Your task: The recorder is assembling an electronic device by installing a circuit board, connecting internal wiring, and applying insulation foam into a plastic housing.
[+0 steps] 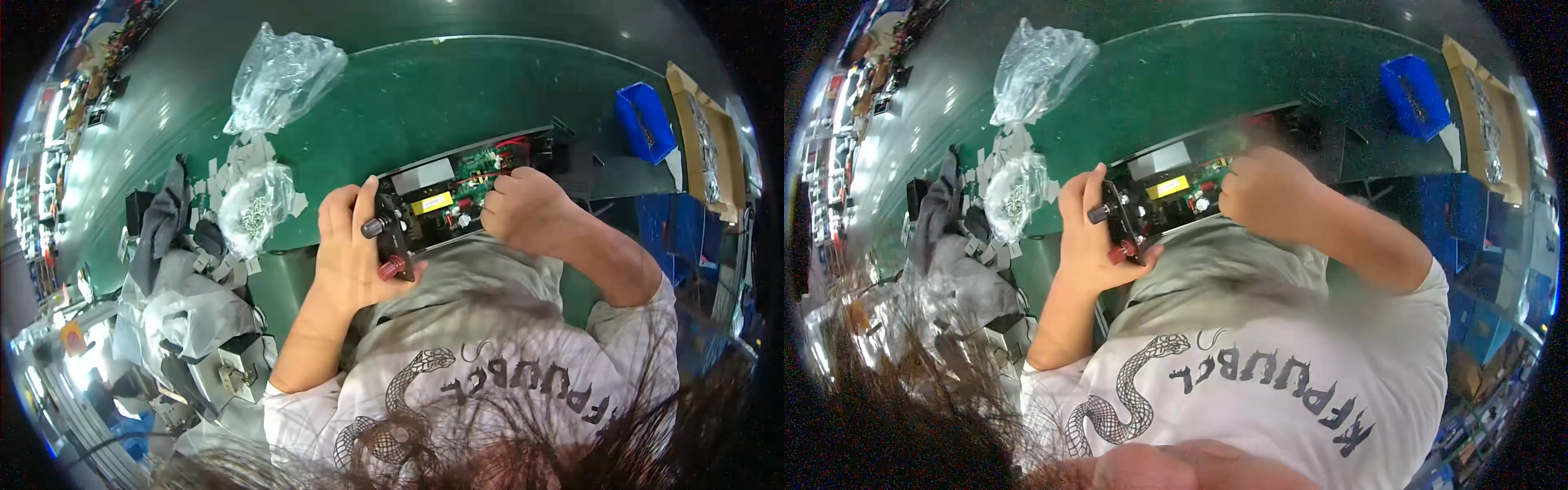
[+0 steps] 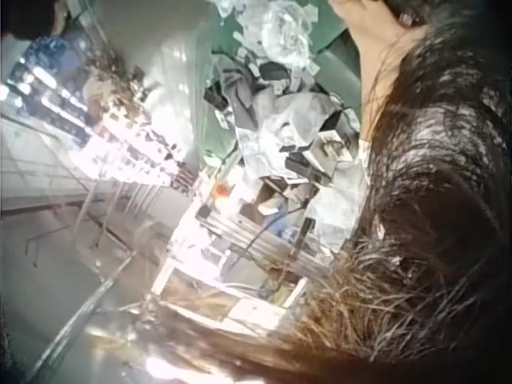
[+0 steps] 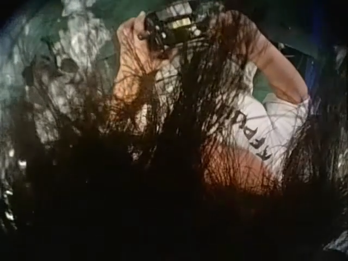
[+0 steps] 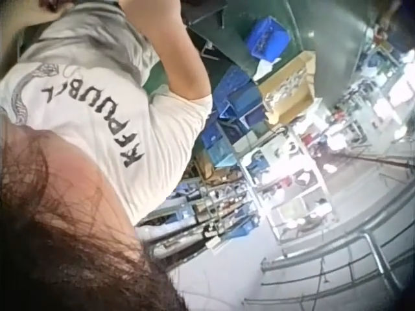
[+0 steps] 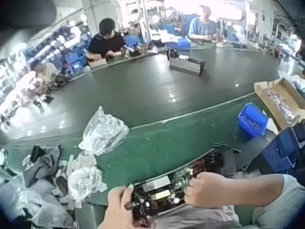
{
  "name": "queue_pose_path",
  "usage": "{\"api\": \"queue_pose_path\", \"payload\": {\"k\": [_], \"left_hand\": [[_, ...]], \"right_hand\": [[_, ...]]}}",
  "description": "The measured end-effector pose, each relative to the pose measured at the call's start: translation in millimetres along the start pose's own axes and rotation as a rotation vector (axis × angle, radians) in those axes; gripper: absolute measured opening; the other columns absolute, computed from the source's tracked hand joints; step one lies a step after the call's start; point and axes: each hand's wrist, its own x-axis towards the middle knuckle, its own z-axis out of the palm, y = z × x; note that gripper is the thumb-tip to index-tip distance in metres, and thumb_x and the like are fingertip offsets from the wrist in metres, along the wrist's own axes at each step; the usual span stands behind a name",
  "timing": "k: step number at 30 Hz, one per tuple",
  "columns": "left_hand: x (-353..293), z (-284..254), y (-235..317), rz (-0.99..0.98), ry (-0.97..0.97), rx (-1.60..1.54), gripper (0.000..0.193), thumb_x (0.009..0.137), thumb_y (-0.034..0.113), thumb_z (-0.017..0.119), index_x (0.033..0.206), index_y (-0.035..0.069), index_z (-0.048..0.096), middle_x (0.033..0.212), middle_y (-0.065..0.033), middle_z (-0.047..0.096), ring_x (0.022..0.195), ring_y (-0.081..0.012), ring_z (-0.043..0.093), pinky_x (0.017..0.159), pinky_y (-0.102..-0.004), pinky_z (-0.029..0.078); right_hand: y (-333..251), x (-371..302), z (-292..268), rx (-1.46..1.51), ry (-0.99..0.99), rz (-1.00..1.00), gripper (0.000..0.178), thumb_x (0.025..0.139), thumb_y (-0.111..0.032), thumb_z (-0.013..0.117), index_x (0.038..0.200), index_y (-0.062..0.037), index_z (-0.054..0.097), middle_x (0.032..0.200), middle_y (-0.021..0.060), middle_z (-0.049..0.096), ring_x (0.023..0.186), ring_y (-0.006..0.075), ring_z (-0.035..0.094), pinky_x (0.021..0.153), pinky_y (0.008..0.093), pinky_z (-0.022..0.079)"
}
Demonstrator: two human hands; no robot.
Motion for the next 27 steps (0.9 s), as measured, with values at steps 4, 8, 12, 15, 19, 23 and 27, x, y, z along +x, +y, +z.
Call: {"api": "queue_pose_path", "payload": {"k": [4,8,12,15,19,23,27], "left_hand": [[13.2,0.5,-27.7,0.116,0.028,-0.217,0.116,0.045,0.037,0.09,0.142,-0.004,0.04,0.125,-0.0228,0.049,0.111,-0.0425,0.047,0.099,-0.0515,0.043],[2.7,32.9,-60.0,-0.014,0.169,-0.587,0.124,0.047,0.048,0.09,0.144,-0.002,0.03,0.13,-0.0179,0.037,0.113,-0.0318,0.044,0.102,-0.0452,0.039],[12.9,40.7,-51.7,0.089,0.188,-0.441,0.128,0.05,0.056,0.091,0.145,-0.004,0.03,0.132,-0.0198,0.038,0.114,-0.0328,0.044,0.1,-0.0453,0.039],[35.6,15.1,-14.2,0.137,0.026,-0.128,0.131,0.049,0.065,0.09,0.147,-0.005,0.038,0.129,-0.0226,0.044,0.111,-0.0381,0.047,0.095,-0.0492,0.043],[41.2,8.0,7.3,0.16,-0.083,0.026,0.125,0.049,0.061,0.09,0.146,-0.001,0.042,0.125,-0.0212,0.048,0.113,-0.0401,0.048,0.1,-0.0516,0.037],[47.8,6.3,16.2,0.114,-0.158,0.064,0.12,0.053,0.05,0.09,0.146,-0.004,0.038,0.126,-0.0242,0.05,0.115,-0.0412,0.05,0.1,-0.053,0.036],[43.7,8.3,3.2,0.078,-0.158,0.035,0.113,0.056,0.041,0.089,0.145,-0.004,0.037,0.126,-0.024,0.049,0.114,-0.0428,0.05,0.099,-0.0532,0.039]], "right_hand": [[4.0,6.0,0.3,0.06,-0.035,0.01,0.007,0.07,-0.021,0.063,0.066,-0.018,0.058,0.07,-0.0031,0.054,0.074,0.0181,0.057,0.063,0.0331,0.044],[6.4,6.2,-3.4,0.077,-0.053,0.018,0.007,0.07,-0.022,0.062,0.068,-0.0162,0.06,0.07,-0.0032,0.055,0.075,0.0179,0.056,0.064,0.0326,0.043],[10.2,4.9,-1.1,0.075,-0.066,0.002,0.007,0.071,-0.022,0.062,0.068,-0.016,0.061,0.07,-0.0029,0.056,0.075,0.0177,0.056,0.063,0.0322,0.042],[11.3,3.8,-1.7,0.077,-0.046,-0.023,0.008,0.071,-0.023,0.062,0.067,-0.0156,0.062,0.07,-0.003,0.057,0.075,0.0177,0.056,0.063,0.0319,0.042],[8.5,2.1,0.5,0.093,-0.06,-0.023,0.01,0.072,-0.023,0.061,0.066,-0.0157,0.062,0.069,-0.0035,0.057,0.074,0.0172,0.055,0.062,0.0315,0.041],[8.5,2.2,1.7,0.085,0.033,-0.026,0.011,0.073,-0.023,0.06,0.064,-0.0161,0.061,0.069,-0.0034,0.056,0.073,0.0171,0.054,0.062,0.0305,0.04],[7.3,-5.2,-4.8,0.055,0.136,0.025,0.015,0.069,-0.025,0.066,0.062,-0.0161,0.056,0.068,-0.0036,0.053,0.07,0.0163,0.053,0.06,0.0307,0.038]]}}
